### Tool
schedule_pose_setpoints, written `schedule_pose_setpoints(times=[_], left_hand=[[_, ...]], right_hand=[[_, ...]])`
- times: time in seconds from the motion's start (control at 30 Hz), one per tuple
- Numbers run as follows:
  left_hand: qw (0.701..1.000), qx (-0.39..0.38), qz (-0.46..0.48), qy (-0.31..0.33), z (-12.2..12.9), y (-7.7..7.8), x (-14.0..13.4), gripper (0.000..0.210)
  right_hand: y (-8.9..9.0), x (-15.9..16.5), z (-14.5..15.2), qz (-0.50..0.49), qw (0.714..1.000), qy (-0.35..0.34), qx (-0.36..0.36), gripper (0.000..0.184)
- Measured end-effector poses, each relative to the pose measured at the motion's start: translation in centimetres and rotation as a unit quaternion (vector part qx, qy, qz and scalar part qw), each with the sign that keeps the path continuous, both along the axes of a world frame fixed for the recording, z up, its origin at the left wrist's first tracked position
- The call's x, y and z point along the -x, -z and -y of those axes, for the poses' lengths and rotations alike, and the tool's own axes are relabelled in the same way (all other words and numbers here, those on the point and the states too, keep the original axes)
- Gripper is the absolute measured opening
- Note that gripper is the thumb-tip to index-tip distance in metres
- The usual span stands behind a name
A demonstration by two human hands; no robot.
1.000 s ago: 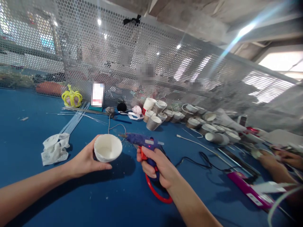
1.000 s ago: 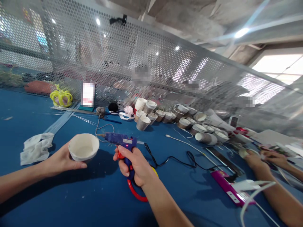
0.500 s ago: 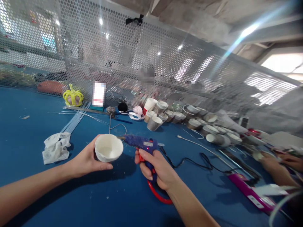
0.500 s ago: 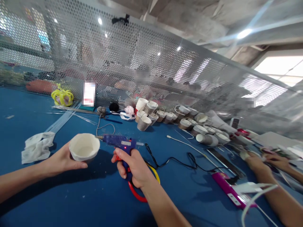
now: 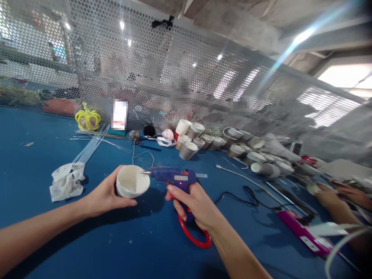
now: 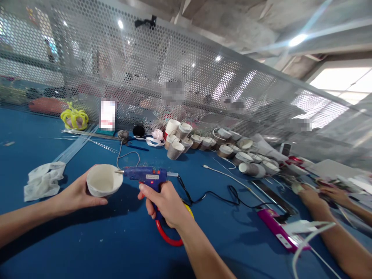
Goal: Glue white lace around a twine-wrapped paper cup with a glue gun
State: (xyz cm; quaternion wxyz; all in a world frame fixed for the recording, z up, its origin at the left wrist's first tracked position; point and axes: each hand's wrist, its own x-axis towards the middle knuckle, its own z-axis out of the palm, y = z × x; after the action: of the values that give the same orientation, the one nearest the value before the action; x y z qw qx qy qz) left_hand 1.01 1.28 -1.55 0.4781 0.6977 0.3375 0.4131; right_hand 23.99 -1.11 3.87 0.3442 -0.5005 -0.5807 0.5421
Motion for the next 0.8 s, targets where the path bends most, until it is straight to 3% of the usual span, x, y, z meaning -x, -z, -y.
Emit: schedule_pose_setpoints(times=[0.2,0.37,0.8], left_hand=[[0.999,0.022,-0.001,-0.025,-0.1,-0.1,0.1,0.065],[0.999,0.035,0.025,-0.02,0.1,-0.5,0.0,0.066],[0.999,0.018,0.017,-0.027,0.0,-0.2,0.0,0.061]], right_hand=[[0.4,0.0,-0.3,-0.134,0.989,0.013,0.057,0.03],[1.1,0.3,-0.5,-0.172,0.98,0.004,0.096,0.028],[0.5,0.1,0.1,0.025,0.999,-0.008,-0.028,0.033]])
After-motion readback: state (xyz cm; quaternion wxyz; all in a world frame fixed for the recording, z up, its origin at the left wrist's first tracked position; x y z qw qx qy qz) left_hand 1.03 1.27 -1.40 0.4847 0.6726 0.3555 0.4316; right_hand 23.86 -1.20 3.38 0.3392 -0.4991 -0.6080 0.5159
